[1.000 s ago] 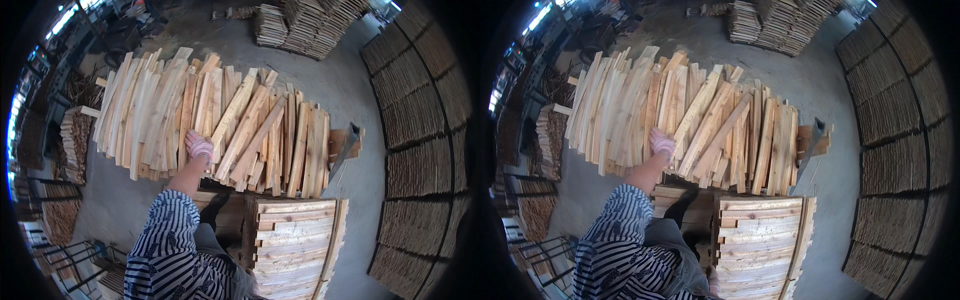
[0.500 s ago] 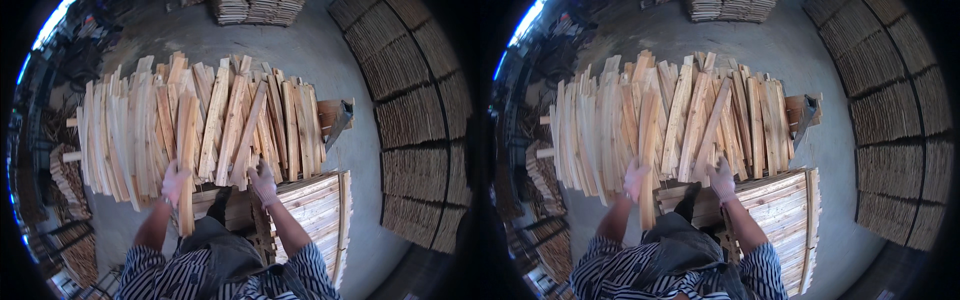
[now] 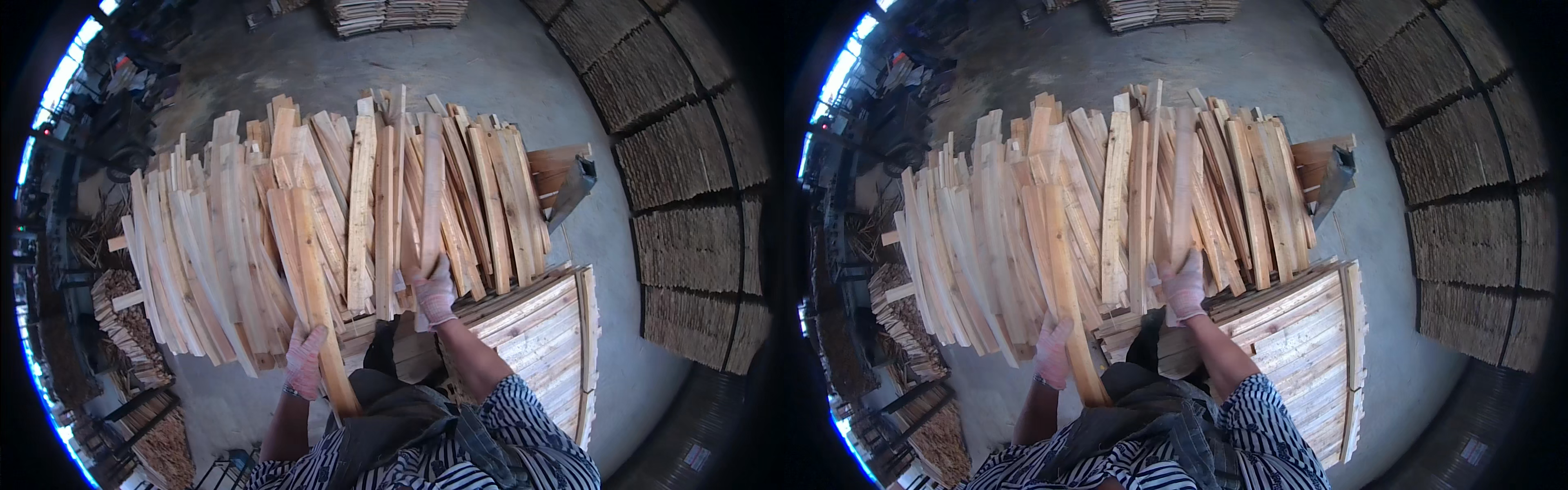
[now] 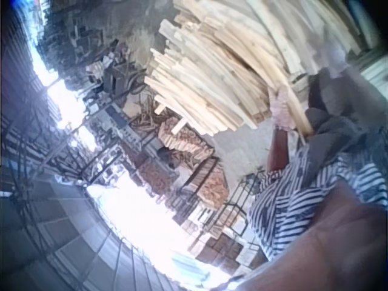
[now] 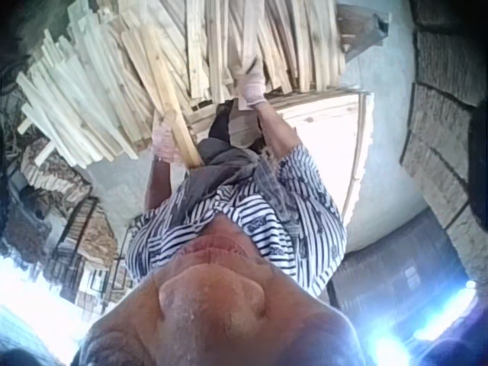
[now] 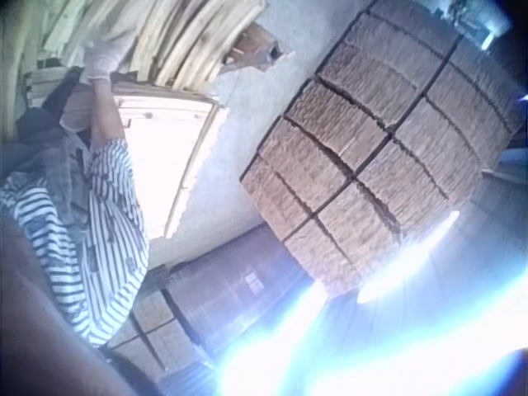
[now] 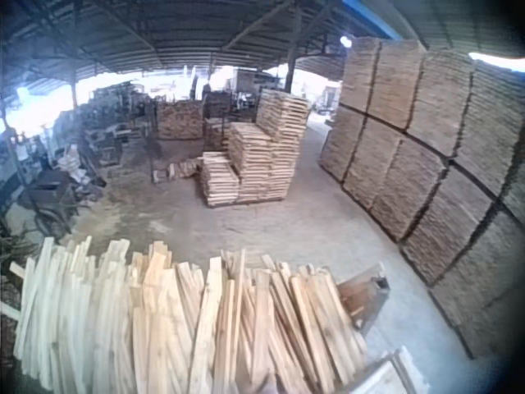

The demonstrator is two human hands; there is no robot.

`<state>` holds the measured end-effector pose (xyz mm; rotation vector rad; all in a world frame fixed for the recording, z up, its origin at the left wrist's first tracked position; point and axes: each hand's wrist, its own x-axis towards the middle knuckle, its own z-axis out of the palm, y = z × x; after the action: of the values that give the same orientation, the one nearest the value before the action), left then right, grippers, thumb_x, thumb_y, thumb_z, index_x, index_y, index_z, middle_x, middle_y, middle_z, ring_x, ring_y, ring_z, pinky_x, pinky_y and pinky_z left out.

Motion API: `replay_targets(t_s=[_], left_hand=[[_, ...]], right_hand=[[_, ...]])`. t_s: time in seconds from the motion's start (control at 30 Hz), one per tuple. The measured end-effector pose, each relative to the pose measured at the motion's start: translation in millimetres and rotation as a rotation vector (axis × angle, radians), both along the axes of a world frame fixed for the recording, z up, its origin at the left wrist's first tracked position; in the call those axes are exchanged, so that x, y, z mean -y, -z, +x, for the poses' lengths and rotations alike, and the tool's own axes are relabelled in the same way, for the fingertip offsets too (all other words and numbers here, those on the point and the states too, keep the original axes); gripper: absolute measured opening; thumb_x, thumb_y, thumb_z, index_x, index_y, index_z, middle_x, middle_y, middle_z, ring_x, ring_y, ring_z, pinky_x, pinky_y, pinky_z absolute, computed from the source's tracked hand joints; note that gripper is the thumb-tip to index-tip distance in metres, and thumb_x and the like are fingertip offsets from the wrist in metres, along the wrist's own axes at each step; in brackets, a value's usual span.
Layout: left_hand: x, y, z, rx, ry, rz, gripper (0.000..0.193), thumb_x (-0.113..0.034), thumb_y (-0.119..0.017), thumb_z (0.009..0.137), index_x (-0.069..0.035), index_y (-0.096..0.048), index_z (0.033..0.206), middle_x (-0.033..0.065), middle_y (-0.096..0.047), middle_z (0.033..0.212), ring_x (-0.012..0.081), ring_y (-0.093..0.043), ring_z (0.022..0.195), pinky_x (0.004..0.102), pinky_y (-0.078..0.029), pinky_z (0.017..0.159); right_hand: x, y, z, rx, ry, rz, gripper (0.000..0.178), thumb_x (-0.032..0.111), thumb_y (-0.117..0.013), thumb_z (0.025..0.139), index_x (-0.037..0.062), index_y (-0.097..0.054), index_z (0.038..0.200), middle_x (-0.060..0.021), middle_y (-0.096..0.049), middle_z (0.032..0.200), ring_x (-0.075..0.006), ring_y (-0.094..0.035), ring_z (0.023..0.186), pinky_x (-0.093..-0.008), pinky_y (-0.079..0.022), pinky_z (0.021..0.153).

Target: The person stacks wooden planks in a warehouse environment. They pick up planks from a large pile on the floor and arrange them into neat, organized stacks on a metal rack. The person uses both hands to lift and place the wood, occasionally adjusting the alignment of the planks to ensure a stable stack.

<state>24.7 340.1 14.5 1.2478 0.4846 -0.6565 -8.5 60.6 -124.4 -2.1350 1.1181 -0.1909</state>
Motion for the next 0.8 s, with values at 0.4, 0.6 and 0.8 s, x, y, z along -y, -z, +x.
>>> replay_targets(t_s=[0.4,0.6,0.8], left_hand=[[11.8,-11.7,15.0,0.216,0.197,0.264,0.078,-0.025,-0.067,0.095,0.001,-0.024,0.154,0.0133,-0.059,0.127,0.0176,-0.058,0.110,0.0310,-0.050,0.093],[42.9,-1.4,24.6,0.403,0.335,0.233,0.064,-0.026,-0.063,0.096,-0.006,-0.035,0.149,0.0126,-0.061,0.123,0.0211,-0.060,0.111,0.0362,-0.051,0.094],[108.7,-30.3,-2.0,0.040,0.287,-0.494,0.057,-0.019,-0.064,0.095,-0.014,-0.037,0.144,0.0113,-0.056,0.125,0.0268,-0.054,0.120,0.0448,-0.046,0.103]], right_hand=[[-51.3,-35.0,78.9,-0.411,-0.127,0.013,0.075,0.034,-0.074,0.084,0.0062,-0.032,0.140,-0.0164,-0.048,0.134,-0.0333,-0.048,0.125,-0.0444,-0.046,0.100],[29.0,-66.6,9.7,-0.196,-0.192,0.381,0.068,0.029,-0.075,0.078,-0.0020,-0.049,0.132,-0.0263,-0.062,0.121,-0.0373,-0.062,0.114,-0.0416,-0.048,0.099],[55.4,-166.4,-145.0,0.117,-0.436,0.488,0.079,0.031,-0.078,0.077,0.0022,-0.043,0.142,-0.0206,-0.063,0.124,-0.0302,-0.061,0.116,-0.0375,-0.048,0.099]])
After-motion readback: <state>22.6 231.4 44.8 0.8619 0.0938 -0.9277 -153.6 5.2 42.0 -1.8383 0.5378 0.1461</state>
